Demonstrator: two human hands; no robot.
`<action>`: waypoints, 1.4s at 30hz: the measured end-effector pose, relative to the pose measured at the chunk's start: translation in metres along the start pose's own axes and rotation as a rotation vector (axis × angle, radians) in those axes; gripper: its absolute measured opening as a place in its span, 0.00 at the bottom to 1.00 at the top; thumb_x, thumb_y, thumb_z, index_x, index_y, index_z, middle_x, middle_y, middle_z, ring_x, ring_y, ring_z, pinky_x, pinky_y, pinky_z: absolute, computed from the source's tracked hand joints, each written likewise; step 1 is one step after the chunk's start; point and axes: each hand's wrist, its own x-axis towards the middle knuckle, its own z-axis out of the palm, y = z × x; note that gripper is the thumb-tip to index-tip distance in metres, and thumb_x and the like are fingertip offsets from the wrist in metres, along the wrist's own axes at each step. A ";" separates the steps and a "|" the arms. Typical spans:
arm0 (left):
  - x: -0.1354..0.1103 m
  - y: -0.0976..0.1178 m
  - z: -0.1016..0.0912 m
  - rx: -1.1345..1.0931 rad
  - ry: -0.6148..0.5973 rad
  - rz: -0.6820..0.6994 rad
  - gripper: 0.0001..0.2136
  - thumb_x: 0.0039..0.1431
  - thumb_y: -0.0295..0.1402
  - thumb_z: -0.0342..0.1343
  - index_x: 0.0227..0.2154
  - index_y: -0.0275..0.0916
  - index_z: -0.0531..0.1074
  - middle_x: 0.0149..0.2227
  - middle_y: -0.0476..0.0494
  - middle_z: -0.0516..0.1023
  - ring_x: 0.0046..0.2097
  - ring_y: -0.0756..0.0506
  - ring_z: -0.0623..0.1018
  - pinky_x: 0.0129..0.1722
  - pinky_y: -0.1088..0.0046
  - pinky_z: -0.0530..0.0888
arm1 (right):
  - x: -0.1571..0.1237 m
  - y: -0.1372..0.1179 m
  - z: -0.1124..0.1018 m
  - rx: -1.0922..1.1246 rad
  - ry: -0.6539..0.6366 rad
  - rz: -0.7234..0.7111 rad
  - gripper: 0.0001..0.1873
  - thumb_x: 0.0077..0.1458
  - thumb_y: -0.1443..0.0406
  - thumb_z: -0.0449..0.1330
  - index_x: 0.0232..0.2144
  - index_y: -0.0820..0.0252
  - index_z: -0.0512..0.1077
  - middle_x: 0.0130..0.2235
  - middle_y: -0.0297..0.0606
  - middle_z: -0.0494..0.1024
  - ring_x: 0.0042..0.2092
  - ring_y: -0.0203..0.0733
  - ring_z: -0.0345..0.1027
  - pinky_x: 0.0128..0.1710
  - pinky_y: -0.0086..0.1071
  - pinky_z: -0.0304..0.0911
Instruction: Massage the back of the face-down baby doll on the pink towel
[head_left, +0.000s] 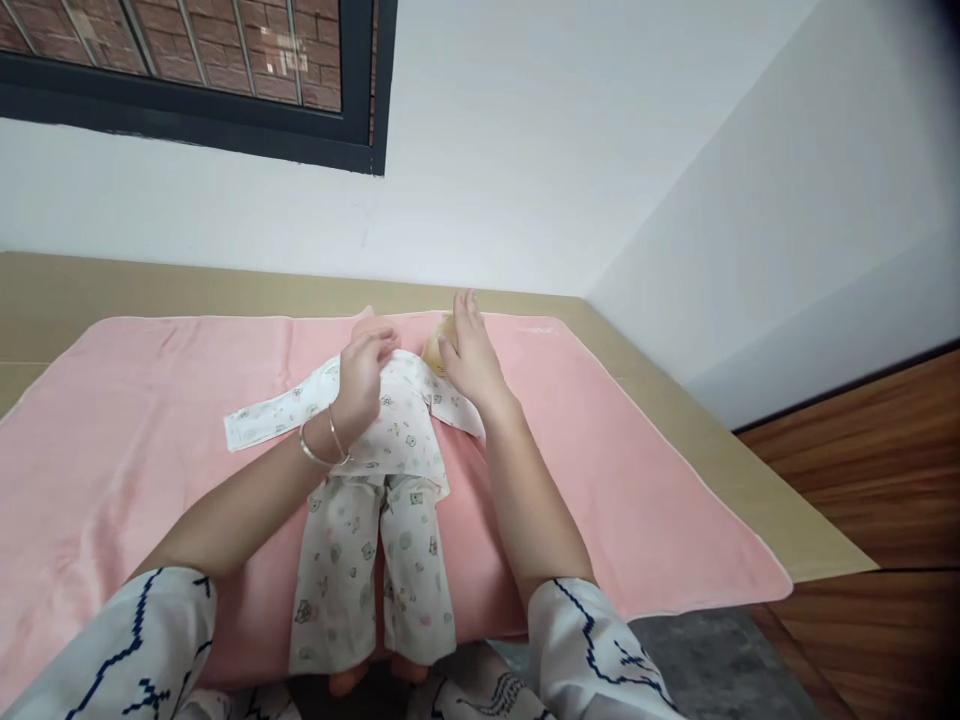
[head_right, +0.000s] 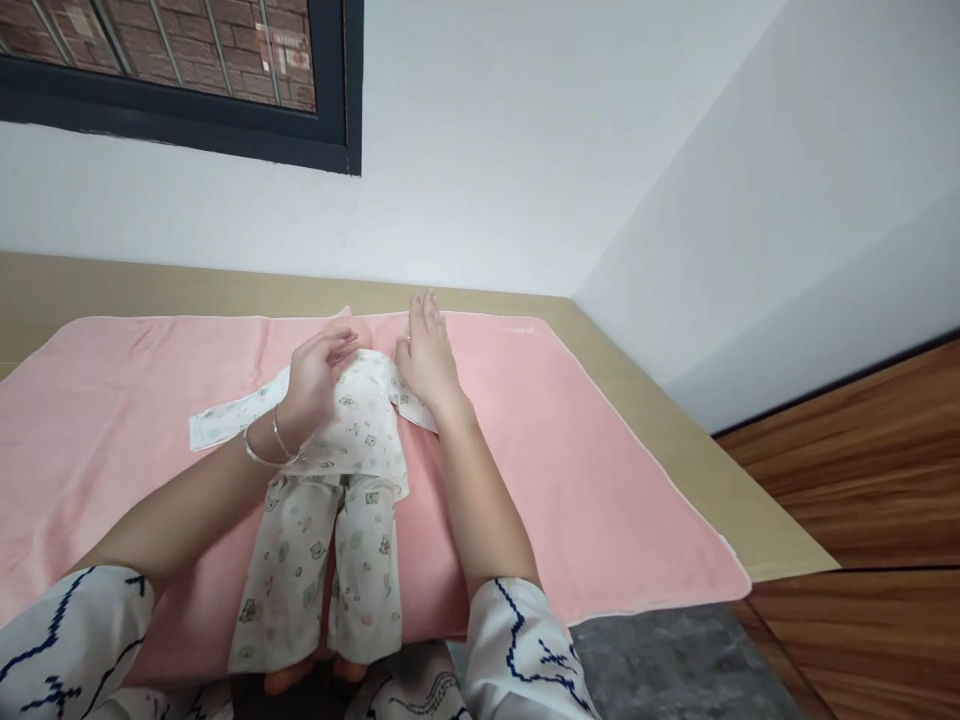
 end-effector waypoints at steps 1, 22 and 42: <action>0.008 0.007 0.013 -0.099 -0.062 -0.119 0.19 0.63 0.36 0.42 0.52 0.35 0.69 0.59 0.33 0.74 0.59 0.42 0.77 0.61 0.60 0.74 | 0.002 0.006 0.001 -0.010 -0.033 -0.017 0.38 0.62 0.67 0.46 0.71 0.70 0.42 0.74 0.50 0.36 0.75 0.46 0.26 0.73 0.50 0.35; 0.031 0.035 0.025 -0.429 -0.275 -0.539 0.29 0.67 0.40 0.33 0.67 0.33 0.52 0.69 0.30 0.60 0.66 0.44 0.69 0.59 0.67 0.74 | 0.002 0.021 0.025 -0.282 -0.076 0.001 0.38 0.57 0.71 0.49 0.69 0.71 0.50 0.72 0.53 0.50 0.74 0.52 0.38 0.71 0.51 0.46; -0.054 0.077 -0.083 -0.098 -0.411 -0.161 0.27 0.71 0.49 0.32 0.64 0.46 0.60 0.58 0.36 0.72 0.65 0.34 0.69 0.61 0.45 0.70 | -0.007 -0.041 0.042 -0.345 -0.155 0.316 0.42 0.60 0.65 0.53 0.70 0.79 0.41 0.73 0.61 0.36 0.74 0.65 0.26 0.68 0.67 0.39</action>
